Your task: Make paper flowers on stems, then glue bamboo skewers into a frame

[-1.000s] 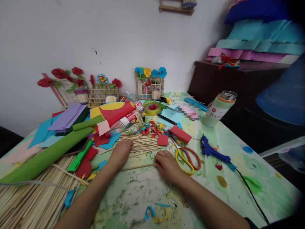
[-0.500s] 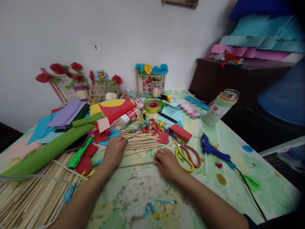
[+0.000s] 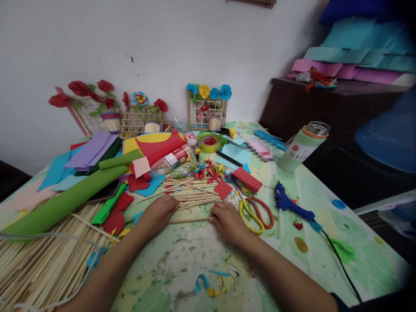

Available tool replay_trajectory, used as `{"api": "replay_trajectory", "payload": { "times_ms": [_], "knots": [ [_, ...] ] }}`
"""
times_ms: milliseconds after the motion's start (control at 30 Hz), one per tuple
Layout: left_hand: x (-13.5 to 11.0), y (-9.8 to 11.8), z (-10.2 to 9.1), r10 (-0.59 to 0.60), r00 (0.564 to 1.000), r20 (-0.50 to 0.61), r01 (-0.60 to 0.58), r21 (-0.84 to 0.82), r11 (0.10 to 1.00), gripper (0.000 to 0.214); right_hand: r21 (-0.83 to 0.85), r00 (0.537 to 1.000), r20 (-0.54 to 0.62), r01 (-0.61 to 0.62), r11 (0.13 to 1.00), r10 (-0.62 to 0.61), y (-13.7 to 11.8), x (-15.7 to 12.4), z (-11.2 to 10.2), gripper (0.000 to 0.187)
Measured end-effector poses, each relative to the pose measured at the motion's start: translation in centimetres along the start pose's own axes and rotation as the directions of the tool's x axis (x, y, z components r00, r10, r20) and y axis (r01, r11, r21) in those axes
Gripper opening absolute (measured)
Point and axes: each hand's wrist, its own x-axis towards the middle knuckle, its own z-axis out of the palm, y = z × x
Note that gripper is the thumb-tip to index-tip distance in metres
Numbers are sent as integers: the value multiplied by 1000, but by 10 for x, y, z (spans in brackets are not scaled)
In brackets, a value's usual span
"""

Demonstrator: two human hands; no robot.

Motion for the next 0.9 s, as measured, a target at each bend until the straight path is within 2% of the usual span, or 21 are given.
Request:
{"api": "replay_trajectory", "payload": {
  "times_ms": [67,167,300,400,467,533,600,667,767,900],
  "knots": [
    [1,-5,-3,-62,992,-111,66,28,997,33,-5,1000,4,-3,1000,3,0,0,0,9],
    [4,-18,-10,-196,945,-262,223,80,971,34,1,1000,5,-10,1000,10,-1,0,0,9],
    [10,-35,-15,-300,899,-319,359,145,922,34,18,1000,-1,-12,1000,12,-1,0,0,9],
    [16,-39,-15,-321,871,-371,410,190,892,32,21,1000,0,-15,1000,15,-1,0,0,8],
    [24,-37,-14,-312,870,-382,410,208,888,32,17,1000,1,-16,1000,16,-2,0,-1,7],
    [35,-32,-14,-275,904,-327,354,212,911,33,14,1000,3,-12,1000,12,-2,0,-1,6],
    [51,-27,-13,-217,952,-214,261,206,943,31,12,1000,1,-8,1000,8,-3,0,-2,6],
    [66,-25,-11,-179,977,-113,199,203,959,27,14,1000,-4,-4,1000,4,-2,0,-2,8],
    [84,-26,-9,-171,985,-3,168,205,964,26,20,1000,-20,3,1000,-3,-1,-1,-1,8],
    [92,-34,-11,-156,982,109,130,211,969,22,29,1000,-29,11,1000,-10,0,-1,0,7]
  ]
}}
